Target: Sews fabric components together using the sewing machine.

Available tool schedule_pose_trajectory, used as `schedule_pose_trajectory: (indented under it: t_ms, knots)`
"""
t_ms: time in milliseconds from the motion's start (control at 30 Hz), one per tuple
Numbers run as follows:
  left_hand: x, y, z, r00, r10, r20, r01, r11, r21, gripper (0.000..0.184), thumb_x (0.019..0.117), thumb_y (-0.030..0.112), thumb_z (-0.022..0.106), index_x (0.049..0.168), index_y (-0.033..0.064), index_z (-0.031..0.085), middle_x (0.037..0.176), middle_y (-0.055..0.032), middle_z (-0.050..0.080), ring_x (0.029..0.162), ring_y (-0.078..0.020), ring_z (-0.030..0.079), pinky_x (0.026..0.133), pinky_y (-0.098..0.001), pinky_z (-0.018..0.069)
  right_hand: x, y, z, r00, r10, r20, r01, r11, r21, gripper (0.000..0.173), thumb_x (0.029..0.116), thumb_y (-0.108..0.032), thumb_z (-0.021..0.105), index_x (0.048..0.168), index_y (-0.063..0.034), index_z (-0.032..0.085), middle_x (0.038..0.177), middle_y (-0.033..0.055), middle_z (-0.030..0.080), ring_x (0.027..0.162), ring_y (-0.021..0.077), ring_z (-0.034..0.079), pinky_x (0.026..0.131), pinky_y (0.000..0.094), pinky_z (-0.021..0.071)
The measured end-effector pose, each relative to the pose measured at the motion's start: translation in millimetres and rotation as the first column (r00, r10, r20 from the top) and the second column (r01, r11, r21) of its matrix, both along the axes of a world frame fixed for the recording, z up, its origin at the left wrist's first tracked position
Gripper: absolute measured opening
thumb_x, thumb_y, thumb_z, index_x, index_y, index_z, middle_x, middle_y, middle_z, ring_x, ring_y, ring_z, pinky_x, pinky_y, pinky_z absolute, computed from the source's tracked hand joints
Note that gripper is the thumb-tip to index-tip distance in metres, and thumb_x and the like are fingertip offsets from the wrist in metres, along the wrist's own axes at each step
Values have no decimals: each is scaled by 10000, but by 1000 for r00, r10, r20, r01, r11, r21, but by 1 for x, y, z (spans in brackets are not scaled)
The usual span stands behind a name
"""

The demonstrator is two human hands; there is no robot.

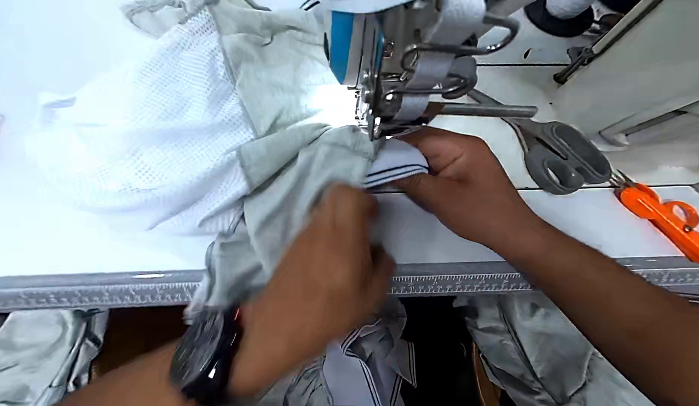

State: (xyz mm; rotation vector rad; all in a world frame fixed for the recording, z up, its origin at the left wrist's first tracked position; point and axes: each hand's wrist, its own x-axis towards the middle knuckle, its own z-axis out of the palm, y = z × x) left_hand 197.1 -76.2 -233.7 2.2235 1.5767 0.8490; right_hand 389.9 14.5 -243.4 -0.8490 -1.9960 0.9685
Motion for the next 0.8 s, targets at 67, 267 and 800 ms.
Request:
schedule_pose_trajectory:
  t_ms: [67,267,800]
  knots:
    - [-12,38,-9,987,146,-64,-134,977,165,529,857,291,743,1183,-82,555,1120,-309,596,942,-441,640,723,-568,540,-3,-2,-1,998,-19,-67,15,999,-49,175,967,-49,649,1131,-20,700,1057,-9,726,962,-1,679,866,191,582]
    - [-96,99,39,838,-497,-227,541,813,217,217,993,167,505,970,66,697,930,-61,690,868,-124,660,758,-324,551,-4,-3,-8,994,-31,101,12,982,187,135,973,-122,638,1054,-64,729,921,-6,729,822,26,676,742,247,575]
    - [-103,61,34,800,-274,-534,300,953,-40,507,1024,402,389,619,172,589,577,22,559,546,-171,591,471,-423,436,28,-76,-24,913,64,404,-327,708,626,198,1028,-77,554,1096,-106,738,1181,50,755,1233,197,666,1086,355,525]
